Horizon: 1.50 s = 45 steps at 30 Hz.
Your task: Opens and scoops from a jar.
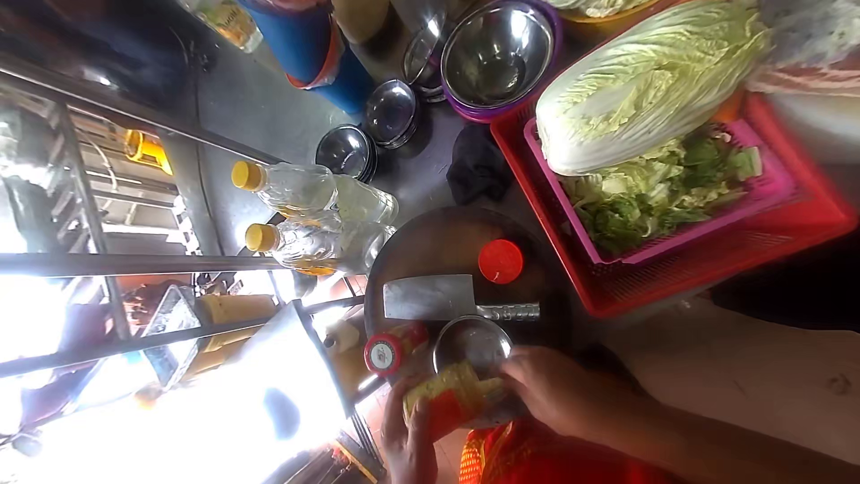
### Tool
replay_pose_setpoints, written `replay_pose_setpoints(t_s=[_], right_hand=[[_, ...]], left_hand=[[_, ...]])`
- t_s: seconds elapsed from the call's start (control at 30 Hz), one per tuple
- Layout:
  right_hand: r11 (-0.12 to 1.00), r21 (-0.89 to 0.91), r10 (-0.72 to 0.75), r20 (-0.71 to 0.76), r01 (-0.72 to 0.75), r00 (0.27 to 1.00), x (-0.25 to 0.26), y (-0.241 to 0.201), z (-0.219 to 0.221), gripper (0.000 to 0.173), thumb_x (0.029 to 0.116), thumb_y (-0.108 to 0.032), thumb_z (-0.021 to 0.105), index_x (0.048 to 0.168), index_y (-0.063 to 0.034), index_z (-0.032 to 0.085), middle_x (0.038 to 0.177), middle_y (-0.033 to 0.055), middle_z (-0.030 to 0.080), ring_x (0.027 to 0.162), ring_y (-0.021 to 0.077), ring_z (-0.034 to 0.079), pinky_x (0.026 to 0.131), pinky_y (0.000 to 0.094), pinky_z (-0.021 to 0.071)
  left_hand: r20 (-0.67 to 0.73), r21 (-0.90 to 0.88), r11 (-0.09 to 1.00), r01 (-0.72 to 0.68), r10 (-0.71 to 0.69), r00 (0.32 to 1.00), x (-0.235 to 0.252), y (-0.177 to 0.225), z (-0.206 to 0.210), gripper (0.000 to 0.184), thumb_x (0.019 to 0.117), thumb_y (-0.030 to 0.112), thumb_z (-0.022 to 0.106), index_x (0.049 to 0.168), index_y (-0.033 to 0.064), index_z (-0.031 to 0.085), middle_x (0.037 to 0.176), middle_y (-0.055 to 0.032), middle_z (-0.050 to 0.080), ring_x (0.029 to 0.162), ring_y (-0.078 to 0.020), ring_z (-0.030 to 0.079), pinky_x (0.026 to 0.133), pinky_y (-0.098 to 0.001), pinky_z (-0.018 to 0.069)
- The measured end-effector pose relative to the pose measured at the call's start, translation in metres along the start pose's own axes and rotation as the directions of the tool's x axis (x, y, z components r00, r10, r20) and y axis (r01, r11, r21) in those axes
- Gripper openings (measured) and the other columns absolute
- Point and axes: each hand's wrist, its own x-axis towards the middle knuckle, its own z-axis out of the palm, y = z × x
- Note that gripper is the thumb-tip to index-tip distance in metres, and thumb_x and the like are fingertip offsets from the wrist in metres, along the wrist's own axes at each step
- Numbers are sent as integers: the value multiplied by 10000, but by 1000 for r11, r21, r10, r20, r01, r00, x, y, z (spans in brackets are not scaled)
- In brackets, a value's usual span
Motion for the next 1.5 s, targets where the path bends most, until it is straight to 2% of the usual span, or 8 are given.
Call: replay_pose_setpoints(t_s=[0.17, 0.4, 0.53, 0.73, 0.87, 1.03, 1.23, 1.5], right_hand=[[991, 84, -108, 61, 102, 992, 20, 1, 16, 110, 925, -19, 613, 999, -1, 694, 987, 166, 684, 979, 311, 668, 896, 492, 547], [991, 32, -129, -15, 130, 991, 0, 3, -5, 196, 1049, -145, 527, 1036, -44, 694, 964, 117, 684, 948, 262, 679, 869, 438, 567], [994, 3, -114, 78, 114, 990, 20, -4, 2, 106, 928, 39, 584, 987, 9, 666, 973, 171, 670, 969, 333, 667, 874, 507, 558], [993, -49, -107, -22, 105, 994, 1, -2, -12, 173, 1047, -116, 513, 1038, -46, 671, 947, 120, 659, 921, 272, 670, 840, 437, 569], [993, -41, -111, 57, 113, 992, 28, -8, -1, 102, 938, 37, 573, 995, 12, 653, 966, 172, 658, 948, 334, 665, 851, 505, 561], [997, -78, -9, -2, 8, 1000, 2, 1, -17, 192, 1055, -137, 503, 1054, -43, 671, 976, 127, 674, 955, 279, 678, 866, 445, 568], [990, -42, -131, 33, 132, 991, 32, -11, -3, 123, 950, 38, 568, 1032, 11, 656, 1006, 178, 656, 975, 339, 663, 881, 502, 561], [972, -42, -232, 19, 233, 973, 21, -17, -2, 99, 996, -27, 551, 1006, -11, 648, 967, 150, 652, 937, 312, 664, 849, 479, 567]], left_hand=[[17, -73, 991, 110, -109, 994, -4, 3, 2, 491, 973, 406, 640, 1264, 12, 632, 1220, -174, 665, 1110, -290, 659, 940, -435, 578], [-25, -107, 975, 194, -198, 980, -8, 6, -4, 504, 984, 411, 629, 1273, -2, 610, 1218, -180, 667, 1091, -278, 672, 917, -429, 590], [-2, -147, 960, 240, -243, 970, -11, 10, 3, 491, 983, 401, 639, 1276, 9, 613, 1213, -177, 667, 1075, -273, 677, 901, -422, 597], [-48, -225, 910, 348, -367, 929, -8, 8, -6, 507, 988, 416, 623, 1303, 21, 588, 1116, -156, 686, 947, -241, 711, 776, -425, 631], [57, -258, 880, 400, -399, 915, -9, 12, 0, 530, 977, 426, 650, 1316, 24, 579, 1125, -179, 682, 952, -272, 711, 768, -462, 632], [-2, -283, 790, 543, -567, 824, -1, 19, -5, 555, 984, 434, 635, 1342, 21, 535, 1050, -213, 694, 862, -323, 734, 660, -505, 643], [186, -373, 656, 656, -640, 745, -1, 20, -8, 552, 985, 509, 594, 1323, 74, 562, 1077, -214, 695, 882, -315, 725, 660, -477, 627], [205, -422, 483, 767, -773, 600, -1, 29, -11, 525, 1035, 531, 435, 1235, 87, 630, 1066, -195, 709, 870, -301, 724, 632, -460, 612]])
